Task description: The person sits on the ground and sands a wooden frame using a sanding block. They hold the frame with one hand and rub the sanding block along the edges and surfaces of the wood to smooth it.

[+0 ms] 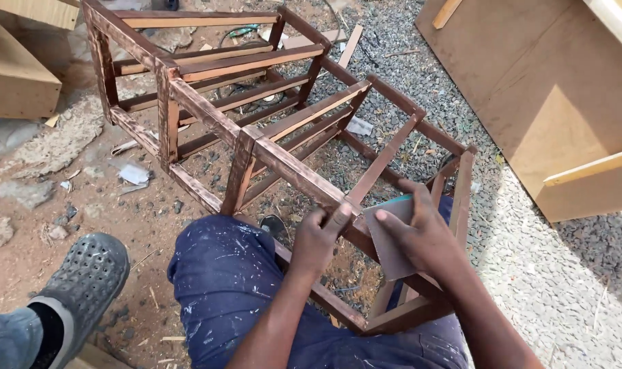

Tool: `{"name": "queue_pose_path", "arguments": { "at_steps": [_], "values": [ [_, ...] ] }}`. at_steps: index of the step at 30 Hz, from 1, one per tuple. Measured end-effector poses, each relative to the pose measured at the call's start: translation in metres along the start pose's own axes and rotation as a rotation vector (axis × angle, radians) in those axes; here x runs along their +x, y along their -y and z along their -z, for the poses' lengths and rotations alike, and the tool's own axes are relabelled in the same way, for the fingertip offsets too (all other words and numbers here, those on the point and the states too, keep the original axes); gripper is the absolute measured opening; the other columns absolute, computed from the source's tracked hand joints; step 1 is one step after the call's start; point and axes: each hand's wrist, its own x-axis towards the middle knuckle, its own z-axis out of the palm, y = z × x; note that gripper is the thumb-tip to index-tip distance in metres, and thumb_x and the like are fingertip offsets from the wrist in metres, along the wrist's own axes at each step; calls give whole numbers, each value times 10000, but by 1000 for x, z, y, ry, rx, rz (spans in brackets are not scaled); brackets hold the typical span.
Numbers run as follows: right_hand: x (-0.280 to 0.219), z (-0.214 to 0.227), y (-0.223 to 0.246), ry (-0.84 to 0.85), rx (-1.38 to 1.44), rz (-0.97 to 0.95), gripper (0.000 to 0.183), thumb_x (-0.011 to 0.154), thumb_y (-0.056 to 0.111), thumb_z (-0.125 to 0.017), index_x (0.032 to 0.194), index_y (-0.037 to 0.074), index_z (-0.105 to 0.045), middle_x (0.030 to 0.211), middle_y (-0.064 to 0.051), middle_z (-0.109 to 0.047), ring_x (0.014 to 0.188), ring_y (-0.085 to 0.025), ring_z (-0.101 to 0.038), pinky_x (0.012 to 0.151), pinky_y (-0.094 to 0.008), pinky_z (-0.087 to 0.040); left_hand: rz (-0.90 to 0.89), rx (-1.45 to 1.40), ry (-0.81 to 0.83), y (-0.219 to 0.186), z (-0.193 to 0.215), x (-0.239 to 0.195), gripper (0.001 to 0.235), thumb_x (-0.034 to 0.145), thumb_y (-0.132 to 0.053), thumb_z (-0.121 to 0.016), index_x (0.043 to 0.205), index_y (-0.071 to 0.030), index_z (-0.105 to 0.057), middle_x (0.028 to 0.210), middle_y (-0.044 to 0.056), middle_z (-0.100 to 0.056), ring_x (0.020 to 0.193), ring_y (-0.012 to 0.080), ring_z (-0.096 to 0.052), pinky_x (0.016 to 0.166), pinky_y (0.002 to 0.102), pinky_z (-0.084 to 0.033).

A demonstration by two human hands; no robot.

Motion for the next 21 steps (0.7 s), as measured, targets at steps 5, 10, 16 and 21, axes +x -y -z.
{"name": "queue_pose_path", "arguments": {
  "at_steps": [5, 10, 16, 21],
  "values": [
    [-14, 15, -12, -167, 288, 44, 408, 822, 204, -782, 1210, 121, -687, 1036, -168, -670, 837, -276, -673, 711, -394, -592, 37, 155, -76, -32, -9, -21, 589, 823, -626, -662, 1011, -68, -671, 973, 168, -666, 1041, 339, -678, 906, 474, -528],
    [-25, 20, -9, -460, 144, 442, 192, 886, 104, -746, 1072, 66, -773, 948, -45, -622, 788, -149, -548, 710, -292, -465, 56, 83, -243, -33, -21, -10, 461, 876, -440, -531, 803, -11, -683, 719, 103, -668, 609, 231, -599, 636, 364, -509],
    [-1, -12, -16, -353, -188, 699, 287, 868, 133, -685, 1136, 185, -776, 1195, 10, -756, 1034, -163, -610, 937, -305, -535, 45, -241, 81, 0, 3, 20, 602, 826, -550, -637, 1049, 8, -657, 769, 51, -638, 621, 133, -598, 539, 243, -445],
    [-2, -24, -17, -182, -301, 825, 644, 649, -77, -614, 1258, 116, -699, 1299, -9, -717, 1117, -267, -574, 1036, -413, -467, -70, -610, 239, 2, 9, 18, 603, 751, -55, -761, 1335, 47, -650, 1067, 167, -736, 893, 198, -683, 820, 274, -562]
  ]
}}
